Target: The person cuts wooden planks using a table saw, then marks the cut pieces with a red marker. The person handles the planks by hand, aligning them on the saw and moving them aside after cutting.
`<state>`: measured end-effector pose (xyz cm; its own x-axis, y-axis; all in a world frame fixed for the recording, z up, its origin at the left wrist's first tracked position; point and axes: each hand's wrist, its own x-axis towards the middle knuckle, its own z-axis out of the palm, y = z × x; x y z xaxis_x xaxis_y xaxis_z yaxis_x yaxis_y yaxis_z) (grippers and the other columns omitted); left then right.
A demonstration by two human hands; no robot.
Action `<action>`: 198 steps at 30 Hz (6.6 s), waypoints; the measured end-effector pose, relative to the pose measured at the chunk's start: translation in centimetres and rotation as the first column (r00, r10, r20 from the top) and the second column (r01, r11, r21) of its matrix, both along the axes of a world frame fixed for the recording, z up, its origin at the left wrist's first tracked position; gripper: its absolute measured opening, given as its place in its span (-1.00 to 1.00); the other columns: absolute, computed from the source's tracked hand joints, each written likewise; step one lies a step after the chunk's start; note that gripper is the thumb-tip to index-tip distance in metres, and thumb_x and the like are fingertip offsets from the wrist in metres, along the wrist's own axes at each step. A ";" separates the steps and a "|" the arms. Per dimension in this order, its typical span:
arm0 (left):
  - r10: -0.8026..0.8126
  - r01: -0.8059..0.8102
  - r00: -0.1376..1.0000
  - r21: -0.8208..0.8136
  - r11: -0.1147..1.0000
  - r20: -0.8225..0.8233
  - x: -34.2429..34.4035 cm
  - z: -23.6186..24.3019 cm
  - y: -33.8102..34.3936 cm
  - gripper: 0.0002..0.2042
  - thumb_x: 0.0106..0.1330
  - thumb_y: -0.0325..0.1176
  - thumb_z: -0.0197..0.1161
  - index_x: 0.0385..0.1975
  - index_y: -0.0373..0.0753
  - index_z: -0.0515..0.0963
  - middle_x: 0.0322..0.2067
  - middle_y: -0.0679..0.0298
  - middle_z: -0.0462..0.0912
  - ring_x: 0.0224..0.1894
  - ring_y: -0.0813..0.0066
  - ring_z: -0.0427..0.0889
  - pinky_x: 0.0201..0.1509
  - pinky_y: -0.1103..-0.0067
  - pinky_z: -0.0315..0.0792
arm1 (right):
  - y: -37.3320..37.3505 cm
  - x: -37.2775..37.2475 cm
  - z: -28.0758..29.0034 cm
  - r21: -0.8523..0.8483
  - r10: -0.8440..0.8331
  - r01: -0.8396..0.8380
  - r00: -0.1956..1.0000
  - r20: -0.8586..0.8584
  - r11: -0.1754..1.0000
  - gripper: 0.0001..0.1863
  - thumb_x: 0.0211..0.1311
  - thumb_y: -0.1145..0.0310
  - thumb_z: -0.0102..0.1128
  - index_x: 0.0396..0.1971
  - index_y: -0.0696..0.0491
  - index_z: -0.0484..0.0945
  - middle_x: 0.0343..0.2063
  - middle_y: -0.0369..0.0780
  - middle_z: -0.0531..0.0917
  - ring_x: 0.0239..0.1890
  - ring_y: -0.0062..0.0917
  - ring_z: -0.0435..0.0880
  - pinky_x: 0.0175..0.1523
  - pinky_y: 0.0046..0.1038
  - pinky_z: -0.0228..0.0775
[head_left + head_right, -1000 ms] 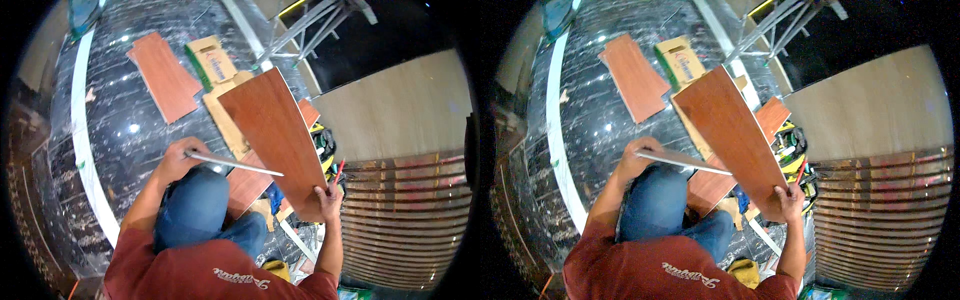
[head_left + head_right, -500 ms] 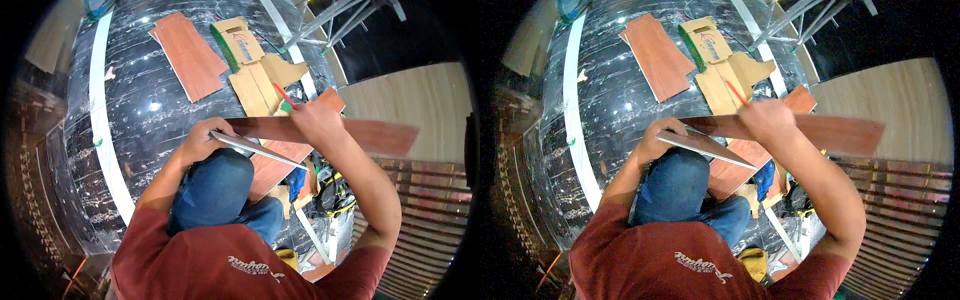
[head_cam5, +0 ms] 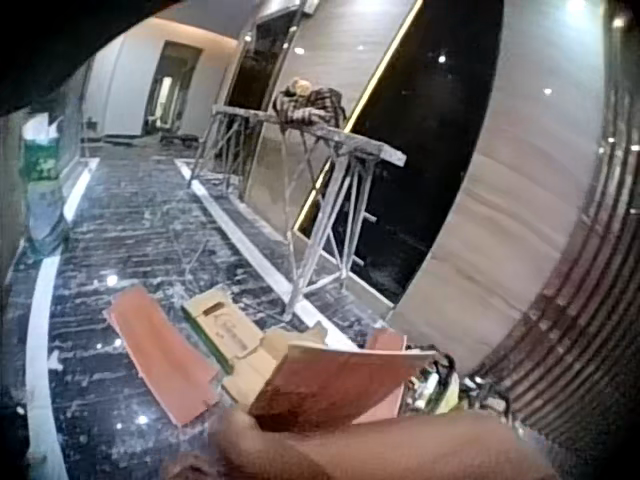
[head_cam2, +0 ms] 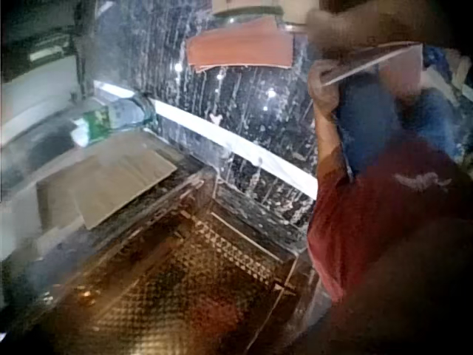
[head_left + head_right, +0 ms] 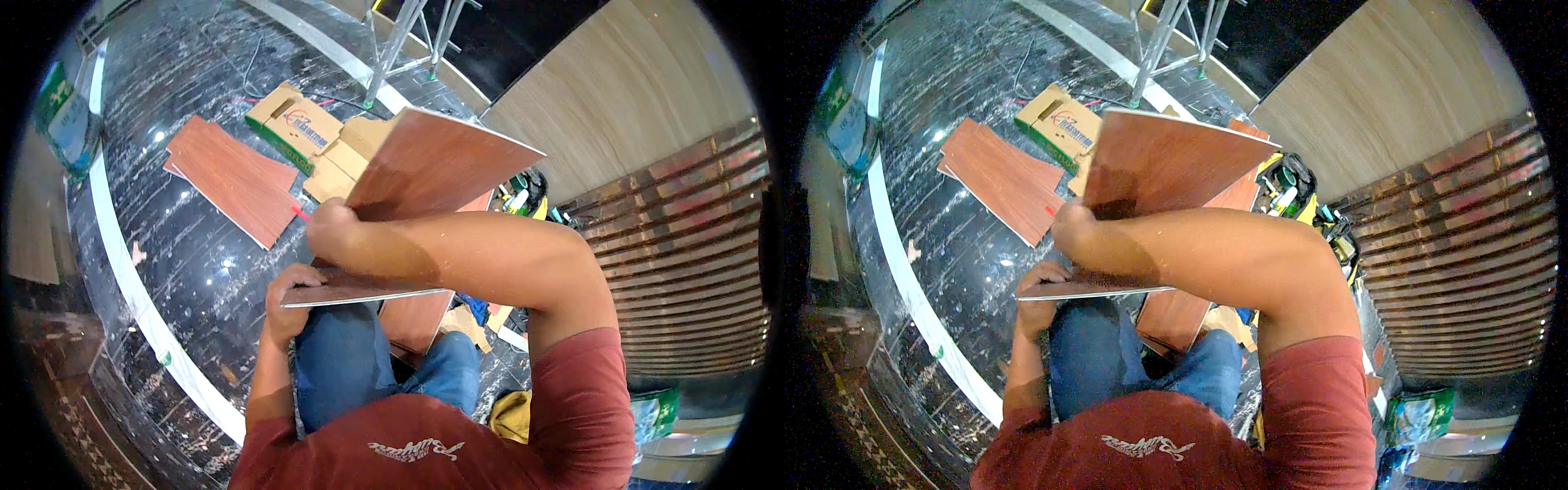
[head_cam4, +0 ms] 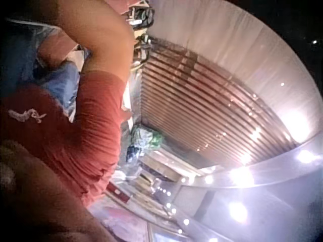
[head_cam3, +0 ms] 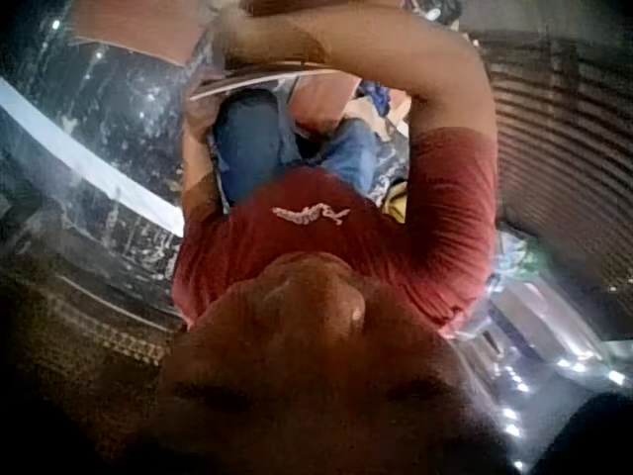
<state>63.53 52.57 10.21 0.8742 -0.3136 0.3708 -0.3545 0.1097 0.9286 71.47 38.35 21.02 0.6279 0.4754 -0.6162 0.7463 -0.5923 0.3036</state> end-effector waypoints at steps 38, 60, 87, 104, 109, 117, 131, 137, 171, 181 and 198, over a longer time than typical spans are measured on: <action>0.183 -0.170 0.974 0.105 0.980 -0.130 4.5 0.6 -1.7 -0.73 0.09 -0.37 0.46 -0.24 -0.31 0.63 -0.29 0.27 0.72 -0.24 0.50 0.65 -0.12 0.51 0.51 | -20.2 -13.6 -16.7 0.795 -0.592 0.314 0.539 -0.599 -0.519 -0.42 0.33 0.55 0.03 0.34 0.14 0.16 0.24 -0.16 0.36 0.24 -0.34 0.38 0.35 -0.34 0.19; 0.181 -0.168 0.962 0.080 0.983 -0.205 4.6 0.0 -2.9 -0.70 0.08 -0.39 0.49 -0.22 -0.33 0.62 -0.28 0.28 0.71 -0.24 0.50 0.62 -0.08 0.54 0.49 | -12.6 -9.8 -26.9 0.813 -0.686 0.564 0.534 -0.495 -0.147 -0.57 0.17 0.42 0.17 0.06 0.07 0.35 -0.27 0.08 0.61 -0.20 0.05 0.58 -0.09 -0.15 0.43; 0.296 -0.220 0.855 0.219 0.951 -0.426 3.4 -21.3 -3.6 -0.20 0.13 -0.22 0.44 0.26 -0.44 0.13 0.18 -0.06 0.35 0.19 0.16 0.34 0.33 0.38 0.16 | -11.8 -11.4 -19.5 0.930 -0.761 0.299 0.546 -0.350 -0.213 -0.58 0.29 0.38 0.14 0.13 0.09 0.37 -0.20 0.12 0.60 -0.13 0.02 0.58 -0.07 -0.14 0.45; 0.477 -0.316 0.823 0.450 0.835 -0.308 3.3 -21.1 -3.8 -0.05 0.04 -0.21 0.51 0.28 -0.47 -0.04 0.17 -0.15 0.30 0.21 0.08 0.34 0.31 0.35 0.23 | -12.3 -9.2 -21.3 0.927 -0.785 0.355 0.535 -0.311 -0.125 -0.81 0.26 0.32 0.24 -0.27 0.13 0.57 -0.44 -0.01 0.64 -0.39 -0.17 0.63 -0.26 -0.28 0.46; 0.388 -0.283 0.876 0.345 0.895 -0.287 4.0 -20.7 -4.5 -0.08 0.03 -0.25 0.52 0.23 -0.45 -0.04 0.12 -0.15 0.33 0.18 0.10 0.36 0.30 0.33 0.25 | -14.5 -8.2 -22.4 0.951 -0.687 0.261 0.662 -0.300 -0.164 -0.81 0.16 0.37 0.35 -0.37 0.17 0.56 -0.52 -0.10 0.61 -0.49 -0.35 0.56 -0.32 -0.37 0.41; 0.355 -0.271 0.892 0.296 0.916 -0.281 3.8 -20.3 -3.8 -0.11 0.07 -0.19 0.50 0.23 -0.45 0.03 0.10 -0.12 0.36 0.18 0.15 0.37 0.29 0.36 0.26 | -15.5 -8.0 -23.2 0.952 -0.665 0.301 0.702 -0.257 -0.051 -0.84 0.17 0.47 0.32 -0.26 0.14 0.57 -0.40 -0.13 0.67 -0.39 -0.41 0.63 -0.24 -0.39 0.47; 0.125 -0.131 0.986 -0.048 0.990 -0.114 7.0 1.2 -3.0 -0.49 0.28 -0.12 0.31 0.06 -0.37 0.38 -0.10 0.13 0.58 -0.07 0.40 0.54 0.06 0.48 0.42 | -13.1 -8.6 -15.8 0.932 -0.661 0.236 0.658 -0.361 -0.274 -0.83 0.18 0.40 0.33 -0.33 0.17 0.57 -0.45 -0.08 0.66 -0.41 -0.37 0.65 -0.26 -0.39 0.48; 0.136 -0.163 0.971 -0.129 0.978 -0.195 5.5 1.9 -3.4 -0.59 0.28 -0.29 0.33 0.03 -0.35 0.41 -0.11 0.20 0.60 -0.06 0.44 0.55 0.06 0.49 0.42 | -14.5 -8.3 -14.4 0.951 -0.647 0.232 0.698 -0.308 -0.203 -0.82 0.19 0.37 0.33 -0.30 0.16 0.63 -0.44 -0.09 0.69 -0.41 -0.36 0.69 -0.31 -0.41 0.48; 0.150 -0.159 0.961 -0.017 0.987 -0.232 5.6 2.7 -2.5 -0.73 0.14 -0.46 0.44 -0.17 -0.31 0.60 -0.27 0.31 0.70 -0.22 0.60 0.60 -0.11 0.59 0.51 | -16.5 -14.6 3.1 0.890 -0.766 -0.294 0.637 -0.089 -0.348 -0.32 0.43 -0.13 -0.25 0.12 0.27 0.29 -0.57 -0.02 0.64 -0.44 -0.28 0.65 -0.16 -0.27 0.50; 0.072 -0.102 0.962 -0.103 0.989 -0.263 6.7 1.6 -2.3 -0.65 0.15 -0.37 0.45 -0.11 -0.36 0.56 -0.24 0.20 0.71 -0.19 0.54 0.64 -0.07 0.53 0.54 | -7.5 -9.8 7.0 0.924 -0.141 -0.352 0.917 0.372 0.148 -0.58 -0.09 0.34 0.35 -0.15 0.12 0.62 -0.32 -0.16 0.64 -0.28 -0.28 0.65 -0.20 -0.29 0.54; 0.166 -0.173 0.960 -0.015 0.985 -0.226 7.1 0.8 -2.8 -0.65 0.12 -0.30 0.47 -0.15 -0.33 0.60 -0.27 0.19 0.72 -0.22 0.55 0.65 -0.12 0.54 0.53 | -6.0 -7.2 5.5 0.911 -0.140 -0.395 0.902 0.409 0.121 -0.59 -0.07 0.42 0.36 -0.12 0.11 0.60 -0.32 -0.16 0.65 -0.28 -0.28 0.64 -0.21 -0.33 0.49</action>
<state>70.64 49.77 10.97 0.9752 -0.1441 0.1681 -0.1548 0.0992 0.9830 64.23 32.37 26.56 0.4876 0.5751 0.6569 0.8529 -0.4745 -0.2176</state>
